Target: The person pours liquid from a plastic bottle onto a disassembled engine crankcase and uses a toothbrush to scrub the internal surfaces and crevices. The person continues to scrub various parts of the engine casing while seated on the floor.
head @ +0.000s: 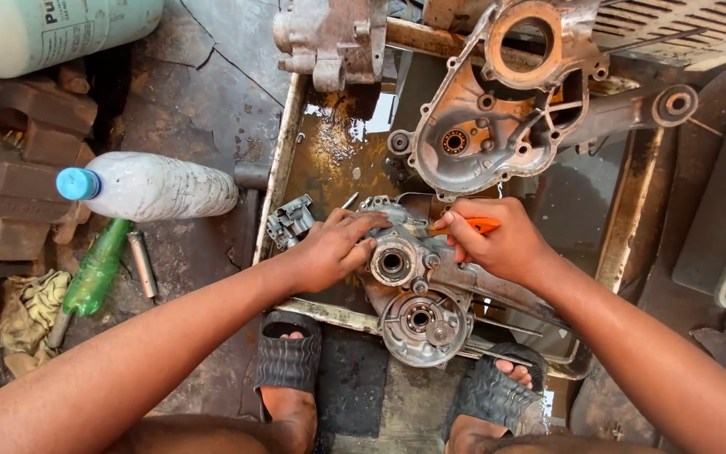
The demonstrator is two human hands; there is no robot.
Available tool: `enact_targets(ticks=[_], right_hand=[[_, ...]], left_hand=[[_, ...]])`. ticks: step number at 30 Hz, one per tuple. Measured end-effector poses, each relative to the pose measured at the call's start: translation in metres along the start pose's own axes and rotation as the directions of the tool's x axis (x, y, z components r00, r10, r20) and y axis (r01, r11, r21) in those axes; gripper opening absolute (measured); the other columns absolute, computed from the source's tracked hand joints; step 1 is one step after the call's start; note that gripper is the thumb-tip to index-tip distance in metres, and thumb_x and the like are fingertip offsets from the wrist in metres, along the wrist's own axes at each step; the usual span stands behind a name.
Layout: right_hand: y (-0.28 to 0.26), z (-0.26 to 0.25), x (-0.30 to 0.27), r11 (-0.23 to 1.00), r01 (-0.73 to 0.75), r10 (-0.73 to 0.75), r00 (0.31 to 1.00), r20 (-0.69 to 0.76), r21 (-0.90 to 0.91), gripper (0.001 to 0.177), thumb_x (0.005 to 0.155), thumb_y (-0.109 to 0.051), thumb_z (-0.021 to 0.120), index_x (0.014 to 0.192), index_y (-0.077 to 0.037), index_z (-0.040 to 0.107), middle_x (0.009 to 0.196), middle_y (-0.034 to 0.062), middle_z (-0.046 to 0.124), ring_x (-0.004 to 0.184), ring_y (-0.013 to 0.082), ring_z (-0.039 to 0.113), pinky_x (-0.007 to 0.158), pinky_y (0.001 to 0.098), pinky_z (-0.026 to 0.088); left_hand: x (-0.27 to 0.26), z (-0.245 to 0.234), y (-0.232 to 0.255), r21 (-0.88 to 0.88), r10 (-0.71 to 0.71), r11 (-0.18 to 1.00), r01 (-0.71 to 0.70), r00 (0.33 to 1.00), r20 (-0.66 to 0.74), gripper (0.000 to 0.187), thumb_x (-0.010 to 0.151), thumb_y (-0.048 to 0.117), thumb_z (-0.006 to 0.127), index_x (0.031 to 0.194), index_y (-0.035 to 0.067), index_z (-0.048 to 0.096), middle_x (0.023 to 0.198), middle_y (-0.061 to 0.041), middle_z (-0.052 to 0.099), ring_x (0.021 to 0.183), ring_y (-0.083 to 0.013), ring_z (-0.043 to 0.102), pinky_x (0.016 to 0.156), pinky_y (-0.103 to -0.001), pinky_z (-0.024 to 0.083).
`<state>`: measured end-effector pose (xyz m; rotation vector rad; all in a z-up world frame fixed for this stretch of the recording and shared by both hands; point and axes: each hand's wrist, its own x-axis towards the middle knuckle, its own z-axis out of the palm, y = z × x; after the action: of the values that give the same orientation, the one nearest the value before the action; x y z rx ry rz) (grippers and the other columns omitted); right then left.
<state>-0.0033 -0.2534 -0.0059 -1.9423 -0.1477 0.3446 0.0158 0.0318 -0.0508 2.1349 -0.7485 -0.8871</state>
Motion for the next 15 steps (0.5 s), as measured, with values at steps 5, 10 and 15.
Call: enact_targets(ticks=[5,10,15], right_hand=[[0.001,0.0,-0.003,0.997,0.066,-0.066,0.998,-0.005,-0.034,0.023,0.096,-0.011,0.062,0.079,-0.009,0.076,0.053,0.0079,0.071,0.044,0.0181,0.068,0.05,0.0271,0.056],[0.026,0.001,0.0,0.927,0.2,-0.166,0.977,0.131,-0.317,0.025,0.097,-0.019,0.064,0.075,-0.008,0.069,0.062,0.0178,0.067,0.057,0.0383,0.068,0.054,0.0425,0.054],[0.007,0.003,-0.001,0.986,0.149,-0.148,0.989,0.014,-0.073,0.025,0.098,-0.014,0.062,0.076,-0.012,0.074,0.056,0.0032,0.071,0.049,0.018,0.069,0.054,0.0269,0.056]], left_hand=[[0.004,0.001,-0.003,-0.073,0.047,0.996,-0.05,0.998,-0.045,0.042,0.105,0.029,0.038,0.145,0.02,0.048,0.149,-0.015,0.054,0.133,-0.0437,0.047,0.102,-0.064,0.046],[0.004,-0.002,-0.001,-0.085,0.068,0.994,-0.072,0.996,-0.05,0.043,0.104,0.027,0.039,0.145,0.018,0.049,0.148,-0.018,0.055,0.131,-0.0466,0.048,0.106,-0.063,0.044],[0.003,-0.007,0.004,-0.098,0.102,0.989,-0.107,0.993,-0.056,0.043,0.104,0.024,0.04,0.144,0.014,0.05,0.147,-0.022,0.055,0.127,-0.0514,0.05,0.106,-0.065,0.043]])
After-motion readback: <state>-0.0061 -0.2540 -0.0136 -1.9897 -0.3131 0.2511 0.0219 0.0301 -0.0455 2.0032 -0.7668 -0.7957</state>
